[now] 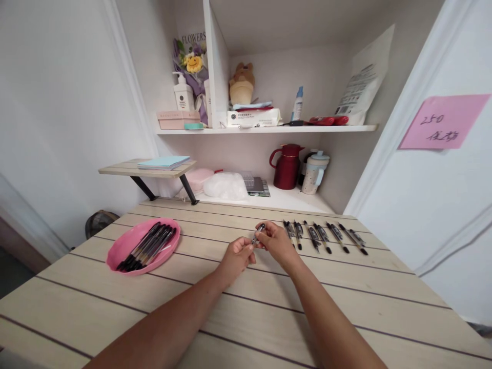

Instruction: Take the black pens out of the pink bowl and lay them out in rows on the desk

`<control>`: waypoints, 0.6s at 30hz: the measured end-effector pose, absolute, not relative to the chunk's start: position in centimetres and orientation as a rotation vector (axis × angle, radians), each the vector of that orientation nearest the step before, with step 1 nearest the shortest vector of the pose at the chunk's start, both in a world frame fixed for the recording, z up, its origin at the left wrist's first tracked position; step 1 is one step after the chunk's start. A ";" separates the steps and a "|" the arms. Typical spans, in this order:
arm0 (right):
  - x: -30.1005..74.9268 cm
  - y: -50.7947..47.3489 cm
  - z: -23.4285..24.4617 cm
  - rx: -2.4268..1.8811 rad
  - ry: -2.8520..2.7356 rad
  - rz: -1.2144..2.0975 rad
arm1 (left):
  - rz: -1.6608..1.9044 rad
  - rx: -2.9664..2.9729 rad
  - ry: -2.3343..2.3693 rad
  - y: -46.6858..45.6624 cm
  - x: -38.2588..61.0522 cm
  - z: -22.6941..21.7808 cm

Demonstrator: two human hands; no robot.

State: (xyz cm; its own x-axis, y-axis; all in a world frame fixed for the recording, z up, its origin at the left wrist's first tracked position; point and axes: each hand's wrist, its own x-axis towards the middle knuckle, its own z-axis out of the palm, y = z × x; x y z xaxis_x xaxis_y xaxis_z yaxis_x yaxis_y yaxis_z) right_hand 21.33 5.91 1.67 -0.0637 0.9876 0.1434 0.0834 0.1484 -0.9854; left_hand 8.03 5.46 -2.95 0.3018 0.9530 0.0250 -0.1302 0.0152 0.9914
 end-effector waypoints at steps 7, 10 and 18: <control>22.2 6.0 1.0 -1.306 -1.240 0.923 | 1.185 1.250 0.907 5.3 7.1 -1.2; 22.3 6.5 -1.2 -1.453 -1.371 0.836 | 1.208 1.339 0.998 5.1 5.7 -0.5; 21.6 6.5 -3.8 -1.683 -1.858 0.487 | 1.361 1.397 1.500 5.3 -5.2 3.8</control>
State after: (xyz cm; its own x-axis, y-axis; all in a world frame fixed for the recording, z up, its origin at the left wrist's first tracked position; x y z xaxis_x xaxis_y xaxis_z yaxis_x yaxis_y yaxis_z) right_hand 21.59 6.49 -3.76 -0.0364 0.9842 0.1734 0.7725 0.1378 -0.6199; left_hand -5.22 5.29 3.82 -0.2043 0.9633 0.1739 0.2665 -0.1163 0.9568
